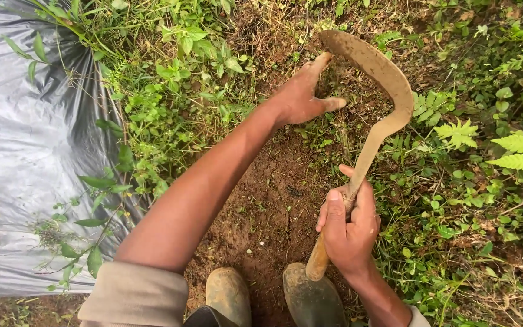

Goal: The person uses a sickle to cut weeds growing along the edge of a plastic-covered garden bed. They gather the cut weeds by hand, form a bundle, and walk along the bed to deposit the weeds on the ground.

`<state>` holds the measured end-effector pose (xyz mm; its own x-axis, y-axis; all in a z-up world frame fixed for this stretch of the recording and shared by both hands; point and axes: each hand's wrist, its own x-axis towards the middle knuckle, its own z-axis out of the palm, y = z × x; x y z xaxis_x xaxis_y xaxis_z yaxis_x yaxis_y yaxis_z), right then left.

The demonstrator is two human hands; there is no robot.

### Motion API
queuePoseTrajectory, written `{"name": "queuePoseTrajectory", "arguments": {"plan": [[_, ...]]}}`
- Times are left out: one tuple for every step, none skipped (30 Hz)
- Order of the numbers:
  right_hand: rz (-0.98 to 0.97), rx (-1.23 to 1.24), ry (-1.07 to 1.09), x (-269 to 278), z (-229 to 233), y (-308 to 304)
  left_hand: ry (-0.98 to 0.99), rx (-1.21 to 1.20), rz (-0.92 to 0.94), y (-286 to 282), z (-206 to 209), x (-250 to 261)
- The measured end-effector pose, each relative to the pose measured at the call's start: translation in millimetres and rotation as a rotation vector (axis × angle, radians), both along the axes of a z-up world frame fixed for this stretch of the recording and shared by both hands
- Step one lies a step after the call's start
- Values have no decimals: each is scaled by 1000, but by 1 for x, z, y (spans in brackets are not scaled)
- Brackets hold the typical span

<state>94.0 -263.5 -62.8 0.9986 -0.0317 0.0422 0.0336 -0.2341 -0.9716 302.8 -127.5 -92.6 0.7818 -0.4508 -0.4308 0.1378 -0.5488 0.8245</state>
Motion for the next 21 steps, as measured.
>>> {"name": "queuePoseTrajectory", "arguments": {"plan": [[4, -1, 0, -1, 0, 0, 0, -1, 4, -2, -6, 0], [-3, 5, 3, -2, 1, 0, -134, 195, -21, -4, -12, 1], [-11, 9, 1, -3, 1, -1, -272, 388, -45, -7, -17, 3], [-8, 7, -3, -3, 1, -3, -276, 386, -41, -1, -27, -3], [-5, -3, -22, -4, 0, -4, -352, 402, -4, 6, -38, -9], [-1, -13, -41, -4, -1, -6, -428, 418, 33, 12, -49, -14], [-2, -11, -41, -5, -3, -6, -428, 419, 32, 21, -58, -20], [-15, -8, -5, -5, -5, -6, -331, 537, -78, 30, -67, -26], [-26, -4, 28, -5, -7, -5, -233, 654, -187, 41, -76, -31], [-24, -2, 27, -5, -8, -3, -233, 656, -185, 50, -76, -37], [-12, 13, 62, -4, -9, -1, -308, 742, -304, 59, -77, -44], [-1, 28, 98, -4, -10, 1, -382, 826, -424, 68, -77, -50], [3, 30, 94, -4, -13, 2, -383, 830, -420, 79, -79, -51], [29, 37, 142, -4, -17, 4, -406, 828, -448, 90, -82, -53], [55, 43, 196, -7, -19, 5, -422, 823, -477, 100, -86, -58], [59, 44, 199, -5, -22, 6, -418, 825, -475, 108, -80, -57], [73, 72, 207, -3, -24, 9, -370, 823, -435, 117, -73, -56], [86, 99, 215, -1, -27, 11, -323, 820, -395, 125, -67, -55], [91, 102, 219, 0, -34, 13, -317, 822, -392, 130, -67, -56], [85, 154, 267, 1, -42, 15, -331, 840, -399, 135, -67, -58], [79, 206, 313, 3, -49, 17, -346, 860, -405, 139, -67, -59]]}}
